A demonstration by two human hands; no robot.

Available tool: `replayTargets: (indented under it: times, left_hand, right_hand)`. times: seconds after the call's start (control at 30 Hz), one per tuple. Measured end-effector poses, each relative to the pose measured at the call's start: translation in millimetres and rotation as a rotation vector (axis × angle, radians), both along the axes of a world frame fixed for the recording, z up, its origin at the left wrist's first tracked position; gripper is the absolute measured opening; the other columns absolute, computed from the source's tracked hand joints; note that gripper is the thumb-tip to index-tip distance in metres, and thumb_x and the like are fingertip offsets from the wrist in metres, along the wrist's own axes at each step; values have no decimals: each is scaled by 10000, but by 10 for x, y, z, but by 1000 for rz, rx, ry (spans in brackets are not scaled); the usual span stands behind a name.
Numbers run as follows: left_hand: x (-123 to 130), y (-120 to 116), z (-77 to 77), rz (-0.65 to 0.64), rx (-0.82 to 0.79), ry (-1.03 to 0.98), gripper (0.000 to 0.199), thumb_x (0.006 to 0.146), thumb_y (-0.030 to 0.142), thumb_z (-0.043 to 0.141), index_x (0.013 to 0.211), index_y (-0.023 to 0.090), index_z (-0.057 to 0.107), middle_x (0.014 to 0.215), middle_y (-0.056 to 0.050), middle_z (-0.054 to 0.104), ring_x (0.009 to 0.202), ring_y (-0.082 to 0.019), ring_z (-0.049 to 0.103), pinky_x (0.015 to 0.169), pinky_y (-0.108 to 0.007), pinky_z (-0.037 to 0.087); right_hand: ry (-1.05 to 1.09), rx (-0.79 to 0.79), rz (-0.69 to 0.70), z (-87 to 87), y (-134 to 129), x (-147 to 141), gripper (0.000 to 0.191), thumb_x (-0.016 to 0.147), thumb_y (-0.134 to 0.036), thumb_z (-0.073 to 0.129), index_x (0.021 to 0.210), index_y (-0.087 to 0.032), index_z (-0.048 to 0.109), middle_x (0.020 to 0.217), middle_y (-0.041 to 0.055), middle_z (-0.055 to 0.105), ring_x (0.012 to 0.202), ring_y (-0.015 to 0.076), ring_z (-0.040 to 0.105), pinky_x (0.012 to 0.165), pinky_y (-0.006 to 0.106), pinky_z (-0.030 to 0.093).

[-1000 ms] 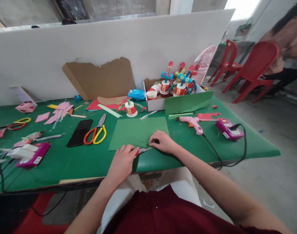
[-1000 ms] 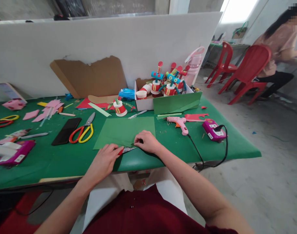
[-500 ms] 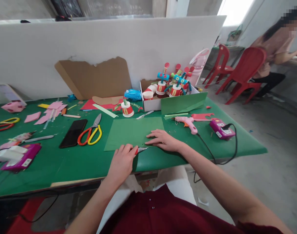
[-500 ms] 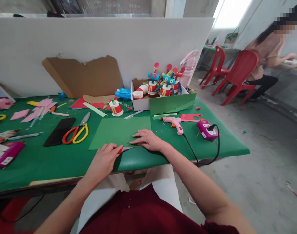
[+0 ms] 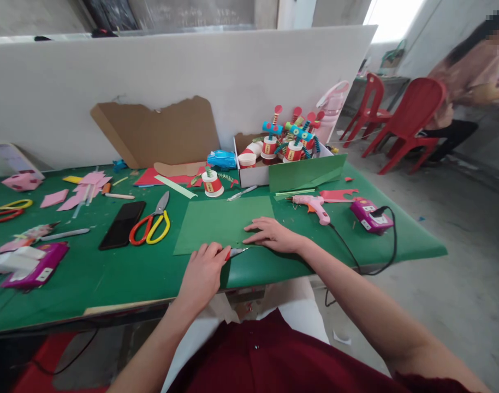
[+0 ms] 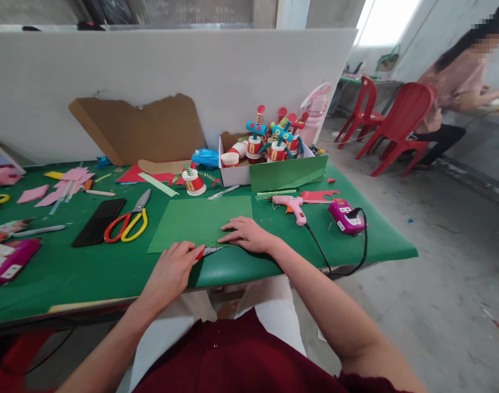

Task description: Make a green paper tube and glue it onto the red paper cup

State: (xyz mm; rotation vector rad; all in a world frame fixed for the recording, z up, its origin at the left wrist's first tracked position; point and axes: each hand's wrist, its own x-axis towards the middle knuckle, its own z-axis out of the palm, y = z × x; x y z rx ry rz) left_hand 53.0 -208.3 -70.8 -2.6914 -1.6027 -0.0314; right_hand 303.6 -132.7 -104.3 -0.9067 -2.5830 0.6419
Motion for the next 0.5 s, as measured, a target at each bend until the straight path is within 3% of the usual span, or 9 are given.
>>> replayTargets:
  times: [0.5]
  left_hand:
    - [37,-22,11,8,-6,-25,385,950,157,327,1241,206,575,1066,-90,589,932,-229,506,746,-351,402]
  right_hand:
    - [28,45,-8,18,3,-47,310,910,-177,511,1121,-292,707,1280,48,621,1189,205,519,1099,435,313]
